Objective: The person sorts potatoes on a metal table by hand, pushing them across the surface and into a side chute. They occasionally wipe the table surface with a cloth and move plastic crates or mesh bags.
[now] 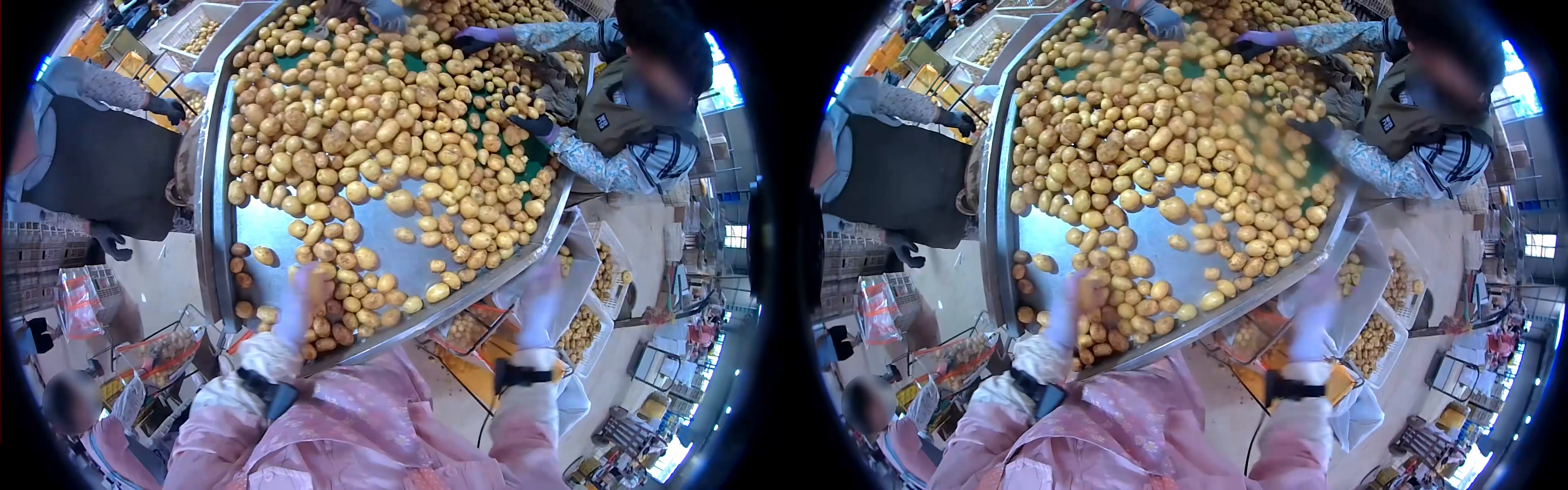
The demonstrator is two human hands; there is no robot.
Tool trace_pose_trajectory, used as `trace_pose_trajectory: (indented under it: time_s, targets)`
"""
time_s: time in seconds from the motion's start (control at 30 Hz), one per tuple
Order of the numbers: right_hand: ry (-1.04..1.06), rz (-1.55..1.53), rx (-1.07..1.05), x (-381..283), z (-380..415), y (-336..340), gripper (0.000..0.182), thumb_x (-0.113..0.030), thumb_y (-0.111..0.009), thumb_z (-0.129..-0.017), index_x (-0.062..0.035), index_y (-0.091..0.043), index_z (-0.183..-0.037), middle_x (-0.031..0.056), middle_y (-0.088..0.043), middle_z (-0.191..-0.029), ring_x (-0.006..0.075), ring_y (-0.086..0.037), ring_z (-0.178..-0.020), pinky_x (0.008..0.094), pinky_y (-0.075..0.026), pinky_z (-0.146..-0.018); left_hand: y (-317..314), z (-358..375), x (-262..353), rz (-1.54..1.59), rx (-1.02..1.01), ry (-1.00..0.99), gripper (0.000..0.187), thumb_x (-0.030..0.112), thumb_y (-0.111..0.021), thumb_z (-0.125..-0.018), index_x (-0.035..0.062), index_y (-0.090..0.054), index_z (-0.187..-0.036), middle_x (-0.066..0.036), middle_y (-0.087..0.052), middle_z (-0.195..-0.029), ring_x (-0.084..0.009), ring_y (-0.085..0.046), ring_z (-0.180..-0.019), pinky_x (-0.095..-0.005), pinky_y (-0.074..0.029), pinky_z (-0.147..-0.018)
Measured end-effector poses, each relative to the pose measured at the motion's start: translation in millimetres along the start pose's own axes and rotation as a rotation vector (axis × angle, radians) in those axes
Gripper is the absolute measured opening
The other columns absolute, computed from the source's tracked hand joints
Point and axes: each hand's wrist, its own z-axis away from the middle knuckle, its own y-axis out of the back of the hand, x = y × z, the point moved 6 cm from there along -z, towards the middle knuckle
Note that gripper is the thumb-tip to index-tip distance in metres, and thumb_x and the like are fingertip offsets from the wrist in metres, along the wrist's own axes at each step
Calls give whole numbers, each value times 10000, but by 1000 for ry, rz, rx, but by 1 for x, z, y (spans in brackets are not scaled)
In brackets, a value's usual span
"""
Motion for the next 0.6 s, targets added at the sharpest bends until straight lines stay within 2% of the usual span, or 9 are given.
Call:
trace_pose_trajectory:
  time_s: [0.07, 0.13, 0.17, 0.27, 0.33, 0.4, 0.47, 0.57, 0.6]
  targets:
    - [-20, 242, -490, 11, 63, -103, 437, -240, -550, -1098, -32, -509, -1481, 116, -611, -1324, 201, -578, -1203, 310, -491, -1006, -79, 21, 6, -290, -208, 79, 542, 460, -465, -1109, 102, -479, -1516, -125, -642, -1275, -246, -653, -1126, -369, -529, -973]
    - [-151, -356, -647, -88, 134, -148, 507, -115, -605, -1061, -19, -463, -1537, 77, -605, -1257, 190, -571, -1127, 293, -479, -1003, -135, 28, -17, -578, -461, -135, 569, 439, -494, -1096, 119, -444, -1564, -189, -622, -1362, -343, -624, -1256, -437, -485, -1100]
    - [-65, -279, -534, 1, 154, -185, 395, -111, -608, -1056, -32, -545, -1437, 27, -613, -1087, 143, -582, -972, 255, -507, -881, -131, 30, -26, -773, -517, -309, 563, 424, -521, -1081, 127, -459, -1556, -190, -606, -1393, -360, -593, -1296, -459, -460, -1127]
    - [-623, -966, -315, 10, 99, -106, 210, -121, -605, -1059, -62, -608, -1260, -23, -602, -991, 100, -565, -882, 228, -501, -788, -76, 43, -26, -1431, -646, -761, 603, 367, -659, -973, 166, -526, -1526, -118, -553, -1526, -370, -462, -1455, -529, -368, -1211]
    - [64, 384, -150, 64, 33, -20, 283, -170, -632, -1041, -26, -595, -1282, 73, -666, -1098, 159, -630, -1033, 269, -505, -865, -3, 40, -38, -1533, -765, -862, 644, 319, -715, -887, 186, -573, -1501, -73, -560, -1528, -374, -466, -1450, -541, -339, -1231]
    - [40, 651, 219, 70, -2, 48, 449, -153, -615, -1036, 40, -534, -1433, 182, -649, -1283, 281, -627, -1194, 377, -496, -1034, 33, 34, -18, -1517, -647, -672, 453, 259, -689, -897, 142, -672, -1334, -130, -604, -1428, -381, -537, -1359, -523, -410, -1164]
    - [-21, 432, 217, 60, -14, 38, 488, -84, -588, -1029, 39, -497, -1493, 199, -571, -1451, 289, -567, -1307, 385, -449, -1114, 43, 30, 1, -1567, -431, -662, 423, 241, -698, -886, 131, -683, -1295, -135, -633, -1340, -370, -605, -1239, -512, -468, -1067]
    - [-80, -53, -280, -52, -24, -111, 498, -46, -577, -1009, -17, -510, -1502, 175, -520, -1533, 276, -501, -1401, 380, -413, -1160, -37, 0, 43, -1361, -334, -911, 422, 199, -725, -830, 117, -690, -1242, -103, -647, -1253, -320, -612, -1200, -483, -498, -984]
    - [203, -30, -407, -46, -18, -171, 497, -64, -591, -992, -60, -546, -1486, 180, -516, -1550, 305, -479, -1443, 396, -404, -1180, -72, -9, 53, -1337, -353, -943, 423, 187, -734, -809, 114, -692, -1224, -96, -644, -1241, -302, -605, -1214, -473, -502, -982]
